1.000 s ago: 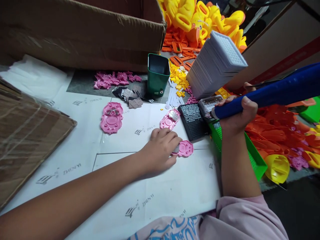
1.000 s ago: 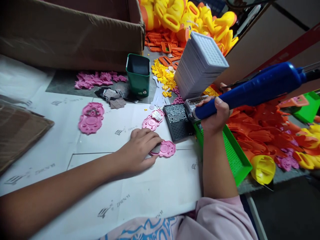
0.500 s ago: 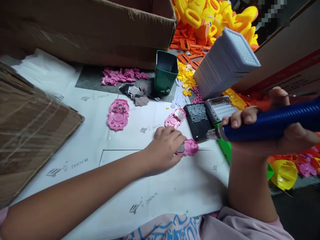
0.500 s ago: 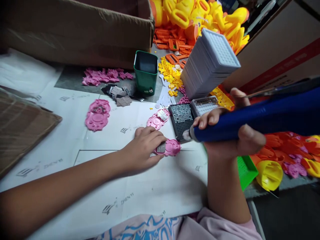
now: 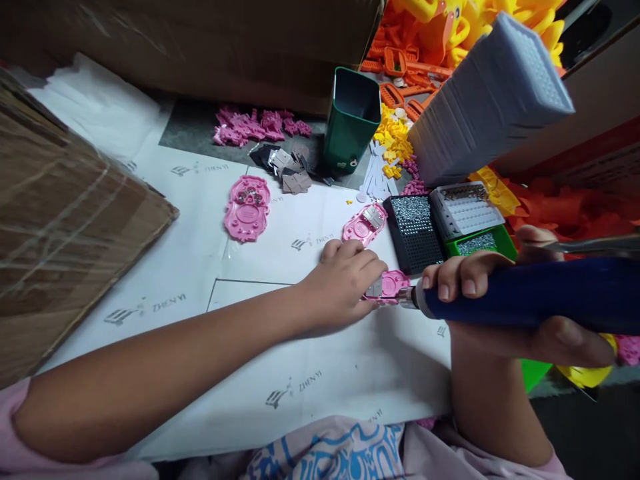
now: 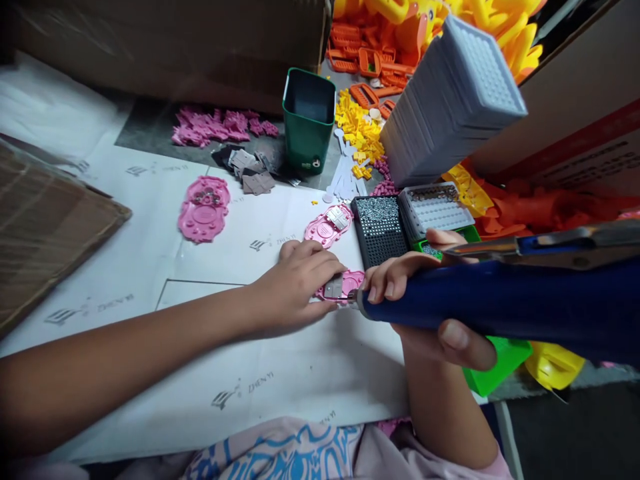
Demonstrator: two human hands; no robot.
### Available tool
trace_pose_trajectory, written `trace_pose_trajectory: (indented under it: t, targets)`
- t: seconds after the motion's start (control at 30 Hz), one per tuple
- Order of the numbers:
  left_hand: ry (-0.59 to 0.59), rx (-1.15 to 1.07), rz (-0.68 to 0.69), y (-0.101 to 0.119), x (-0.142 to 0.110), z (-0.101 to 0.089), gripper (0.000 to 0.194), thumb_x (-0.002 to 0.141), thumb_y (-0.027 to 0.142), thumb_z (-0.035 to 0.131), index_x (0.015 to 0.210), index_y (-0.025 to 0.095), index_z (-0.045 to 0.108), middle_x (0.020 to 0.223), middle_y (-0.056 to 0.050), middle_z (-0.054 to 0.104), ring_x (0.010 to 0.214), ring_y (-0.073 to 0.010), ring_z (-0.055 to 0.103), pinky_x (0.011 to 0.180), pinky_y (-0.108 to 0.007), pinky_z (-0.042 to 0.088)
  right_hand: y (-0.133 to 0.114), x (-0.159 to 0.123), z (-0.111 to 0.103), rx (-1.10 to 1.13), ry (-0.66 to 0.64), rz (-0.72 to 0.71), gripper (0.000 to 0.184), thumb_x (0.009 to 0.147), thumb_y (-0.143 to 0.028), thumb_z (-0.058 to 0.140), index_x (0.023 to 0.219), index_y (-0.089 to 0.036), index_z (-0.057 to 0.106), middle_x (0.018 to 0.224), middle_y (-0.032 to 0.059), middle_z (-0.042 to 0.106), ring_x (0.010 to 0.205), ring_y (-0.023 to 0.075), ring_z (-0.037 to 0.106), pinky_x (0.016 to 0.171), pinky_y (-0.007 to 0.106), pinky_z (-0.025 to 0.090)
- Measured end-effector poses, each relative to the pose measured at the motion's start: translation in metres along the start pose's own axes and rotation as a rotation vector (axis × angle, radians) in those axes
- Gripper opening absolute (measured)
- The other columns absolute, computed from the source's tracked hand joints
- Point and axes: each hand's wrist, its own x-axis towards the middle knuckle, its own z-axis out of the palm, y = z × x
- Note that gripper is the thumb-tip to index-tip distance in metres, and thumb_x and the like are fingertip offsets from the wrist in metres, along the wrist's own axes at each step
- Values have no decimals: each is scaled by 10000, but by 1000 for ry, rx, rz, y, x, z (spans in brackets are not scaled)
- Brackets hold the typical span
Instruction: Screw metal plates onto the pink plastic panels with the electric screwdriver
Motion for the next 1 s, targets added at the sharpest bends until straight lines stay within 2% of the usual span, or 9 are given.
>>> trace_pose_trajectory:
  t: [0.53, 0.67, 0.83, 1.0]
  targets:
    - [17, 8, 16, 0, -1, 2, 370, 834, 390, 604, 1130, 172, 564, 1095, -71, 611, 1067, -286, 428, 854, -424, 249, 4, 2, -2, -15, 41, 15, 213, 661, -400, 644, 854, -313, 624, 649, -5, 587, 543, 204, 530, 584, 426, 451]
    - [21, 29, 16, 0, -1, 1, 356, 832, 391, 592, 1110, 169, 569, 1089, -82, 619, 1060, -293, 433, 845, -425, 247, 4, 0, -3, -33, 0, 0, 271, 691, -405, 620, 948, -322, 621, 680, -4, 589, 562, 207, 543, 597, 429, 453]
    - [11, 41, 23, 2, -1, 0, 335, 828, 405, 580, 1064, 168, 577, 1054, -81, 625, 1044, -294, 437, 819, -418, 249, -3, -4, 4, -139, -49, 39, 445, 706, -410, 637, 1138, -319, 581, 709, 12, 574, 625, 238, 565, 646, 474, 468]
    - [0, 53, 6, 3, 0, 0, 314, 842, 395, 559, 1052, 163, 577, 1041, -86, 620, 995, -284, 447, 794, -405, 253, -8, -12, 13, -202, 22, 7, 458, 732, -416, 649, 1167, -311, 552, 713, 11, 562, 607, 230, 563, 618, 478, 505]
